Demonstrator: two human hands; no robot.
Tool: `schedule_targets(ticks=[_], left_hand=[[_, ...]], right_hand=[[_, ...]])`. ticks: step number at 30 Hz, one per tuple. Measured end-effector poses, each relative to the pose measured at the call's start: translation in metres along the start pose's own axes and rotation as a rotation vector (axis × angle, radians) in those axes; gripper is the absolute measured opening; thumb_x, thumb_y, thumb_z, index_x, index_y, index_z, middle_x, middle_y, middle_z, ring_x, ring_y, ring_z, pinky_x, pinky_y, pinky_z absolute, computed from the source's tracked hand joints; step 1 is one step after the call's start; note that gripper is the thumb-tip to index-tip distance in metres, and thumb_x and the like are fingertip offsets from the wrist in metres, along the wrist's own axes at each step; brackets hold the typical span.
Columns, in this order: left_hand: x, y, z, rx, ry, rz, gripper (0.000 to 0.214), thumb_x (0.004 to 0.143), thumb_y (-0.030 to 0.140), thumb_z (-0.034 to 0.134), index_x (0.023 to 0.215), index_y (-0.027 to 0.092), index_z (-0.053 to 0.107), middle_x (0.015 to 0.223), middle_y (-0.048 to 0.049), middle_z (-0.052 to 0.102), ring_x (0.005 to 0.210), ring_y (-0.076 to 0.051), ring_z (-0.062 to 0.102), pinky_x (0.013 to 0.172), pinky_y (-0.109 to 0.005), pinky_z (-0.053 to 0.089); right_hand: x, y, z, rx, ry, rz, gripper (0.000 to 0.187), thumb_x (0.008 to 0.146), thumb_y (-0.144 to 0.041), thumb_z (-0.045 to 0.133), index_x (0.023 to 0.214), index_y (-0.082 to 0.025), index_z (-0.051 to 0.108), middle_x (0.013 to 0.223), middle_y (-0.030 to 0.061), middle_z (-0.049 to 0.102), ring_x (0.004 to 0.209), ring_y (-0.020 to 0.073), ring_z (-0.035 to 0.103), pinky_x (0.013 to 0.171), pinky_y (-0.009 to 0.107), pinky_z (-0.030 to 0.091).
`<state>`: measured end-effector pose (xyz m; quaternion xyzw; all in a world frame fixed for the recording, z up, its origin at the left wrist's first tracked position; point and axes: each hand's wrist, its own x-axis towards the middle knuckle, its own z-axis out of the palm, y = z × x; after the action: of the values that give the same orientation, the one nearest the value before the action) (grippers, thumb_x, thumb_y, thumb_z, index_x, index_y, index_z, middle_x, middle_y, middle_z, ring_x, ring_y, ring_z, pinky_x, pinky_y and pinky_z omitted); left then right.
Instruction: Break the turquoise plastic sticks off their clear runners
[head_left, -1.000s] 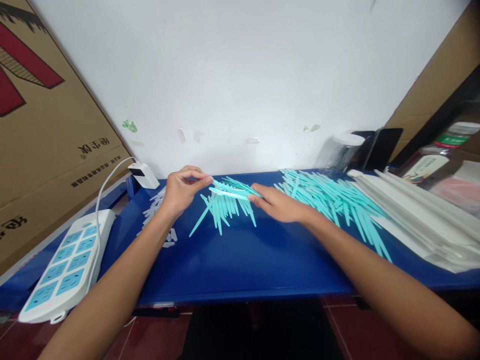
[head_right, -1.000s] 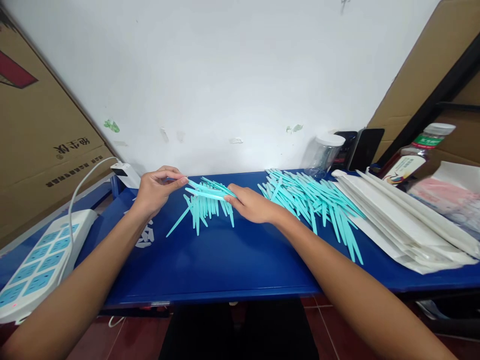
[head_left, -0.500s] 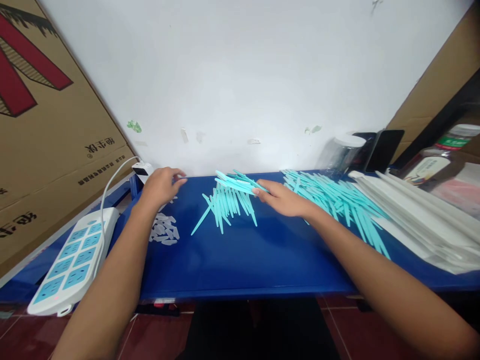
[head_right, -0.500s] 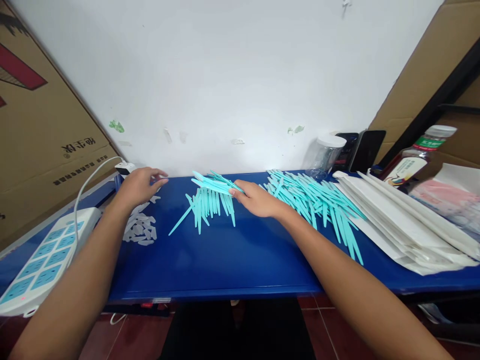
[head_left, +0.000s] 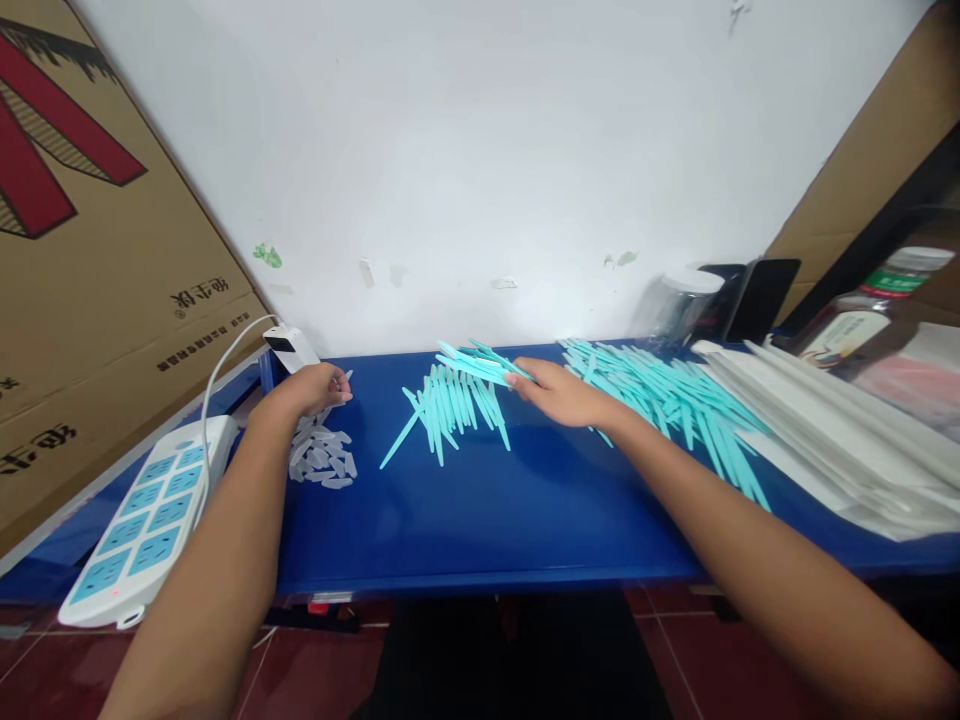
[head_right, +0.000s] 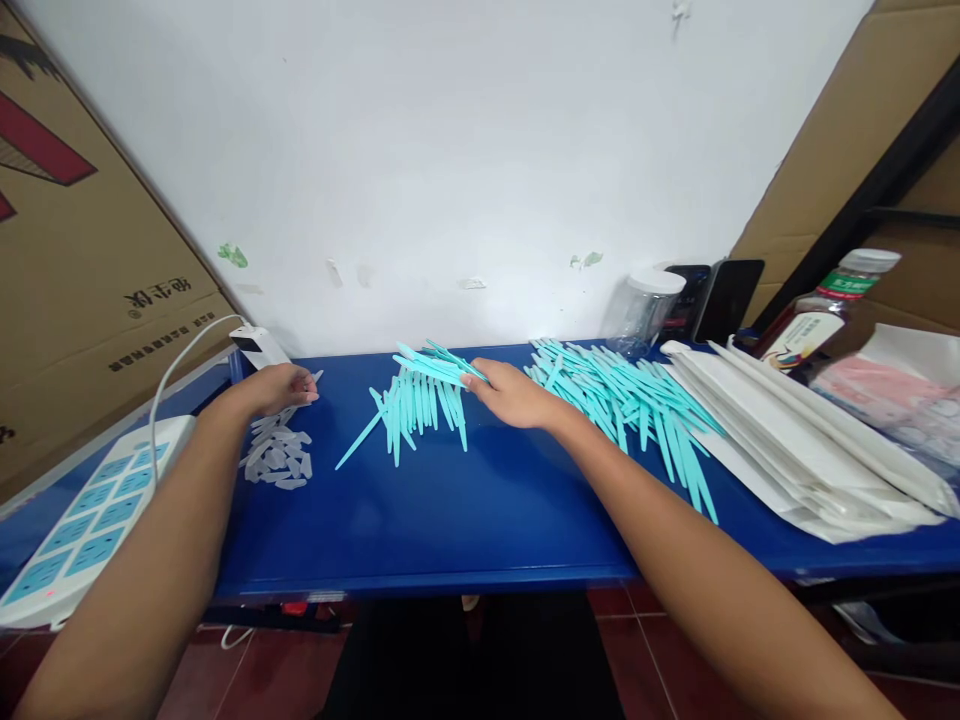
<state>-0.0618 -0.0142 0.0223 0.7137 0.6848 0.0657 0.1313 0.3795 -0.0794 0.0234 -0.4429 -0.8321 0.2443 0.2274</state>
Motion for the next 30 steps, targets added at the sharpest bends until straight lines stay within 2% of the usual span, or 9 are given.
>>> schedule_targets(ticks=[5, 8, 11, 14, 16, 20, 24, 27, 30], left_hand=[[0.001, 0.007, 0.003, -0.071, -0.031, 0.009, 0.038, 0.053, 0.056, 0.083, 0.07, 0.023, 0.073, 0.074, -0.0077, 0.075, 0.07, -0.027, 0.068, 0.062, -0.032, 0.046], [-0.002, 0.022, 0.007, -0.161, -0.006, 0.082, 0.046, 0.056, 0.065, 0.083, 0.072, 0.023, 0.072, 0.077, -0.0092, 0.077, 0.073, -0.027, 0.068, 0.065, -0.033, 0.048], [-0.009, 0.048, 0.012, -0.32, 0.049, 0.204, 0.051, 0.069, 0.072, 0.076, 0.081, 0.023, 0.068, 0.077, -0.0079, 0.076, 0.071, -0.024, 0.068, 0.066, -0.032, 0.05], [-0.019, 0.076, 0.017, -0.544, 0.017, 0.321, 0.048, 0.085, 0.069, 0.068, 0.093, 0.022, 0.065, 0.07, -0.0035, 0.07, 0.064, -0.019, 0.065, 0.059, -0.028, 0.048], [-0.024, 0.091, 0.02, -0.677, -0.008, 0.375, 0.045, 0.089, 0.066, 0.067, 0.098, 0.021, 0.067, 0.068, -0.0011, 0.065, 0.06, -0.016, 0.061, 0.054, -0.026, 0.046], [-0.028, 0.105, 0.027, -0.848, -0.007, 0.414, 0.045, 0.089, 0.06, 0.072, 0.108, 0.019, 0.074, 0.081, -0.0041, 0.069, 0.06, -0.012, 0.058, 0.056, -0.025, 0.049], [-0.029, 0.111, 0.031, -0.879, 0.0, 0.407, 0.05, 0.087, 0.058, 0.076, 0.116, 0.018, 0.075, 0.093, -0.0104, 0.077, 0.062, -0.013, 0.059, 0.059, -0.027, 0.052], [-0.032, 0.115, 0.031, -0.885, 0.068, 0.385, 0.051, 0.083, 0.058, 0.08, 0.113, 0.016, 0.077, 0.098, -0.0137, 0.08, 0.061, -0.013, 0.061, 0.058, -0.028, 0.051], [-0.034, 0.119, 0.032, -0.886, 0.187, 0.394, 0.048, 0.079, 0.056, 0.084, 0.106, 0.016, 0.08, 0.095, -0.0131, 0.081, 0.063, -0.015, 0.064, 0.057, -0.028, 0.051]], right_hand=[[0.0, 0.001, -0.001, 0.031, -0.005, -0.004, 0.038, 0.109, -0.051, 0.036, 0.087, -0.022, 0.046, 0.082, 0.0021, 0.056, 0.071, 0.018, 0.049, 0.066, 0.032, 0.035], [0.0, 0.003, -0.001, 0.089, -0.022, 0.004, 0.04, 0.109, -0.054, 0.037, 0.087, -0.022, 0.046, 0.08, 0.0009, 0.056, 0.068, 0.0169, 0.049, 0.065, 0.031, 0.036], [0.0, 0.005, -0.001, 0.114, -0.02, 0.012, 0.041, 0.108, -0.056, 0.038, 0.088, -0.022, 0.047, 0.08, 0.0006, 0.057, 0.068, 0.0166, 0.05, 0.064, 0.031, 0.037], [0.001, 0.008, -0.001, 0.069, 0.007, 0.014, 0.041, 0.108, -0.056, 0.037, 0.088, -0.022, 0.047, 0.081, 0.0014, 0.058, 0.07, 0.0175, 0.051, 0.065, 0.031, 0.036], [0.001, 0.009, -0.001, 0.026, 0.029, 0.014, 0.04, 0.109, -0.055, 0.037, 0.088, -0.022, 0.047, 0.082, 0.0023, 0.058, 0.072, 0.0183, 0.051, 0.067, 0.032, 0.036], [0.001, 0.01, -0.003, -0.001, 0.029, 0.006, 0.04, 0.109, -0.054, 0.036, 0.087, -0.022, 0.048, 0.083, 0.0032, 0.059, 0.074, 0.0192, 0.051, 0.068, 0.032, 0.036], [0.001, 0.008, -0.004, -0.021, 0.004, 0.01, 0.04, 0.109, -0.053, 0.036, 0.088, -0.022, 0.049, 0.084, 0.0039, 0.059, 0.074, 0.0198, 0.051, 0.069, 0.033, 0.037], [0.0, 0.007, -0.003, -0.023, -0.005, 0.018, 0.04, 0.109, -0.054, 0.037, 0.088, -0.022, 0.049, 0.084, 0.0042, 0.059, 0.074, 0.0201, 0.05, 0.069, 0.033, 0.037], [0.0, 0.007, -0.004, -0.011, -0.014, 0.017, 0.04, 0.109, -0.054, 0.036, 0.088, -0.022, 0.049, 0.084, 0.0043, 0.059, 0.074, 0.02, 0.05, 0.069, 0.033, 0.037]])
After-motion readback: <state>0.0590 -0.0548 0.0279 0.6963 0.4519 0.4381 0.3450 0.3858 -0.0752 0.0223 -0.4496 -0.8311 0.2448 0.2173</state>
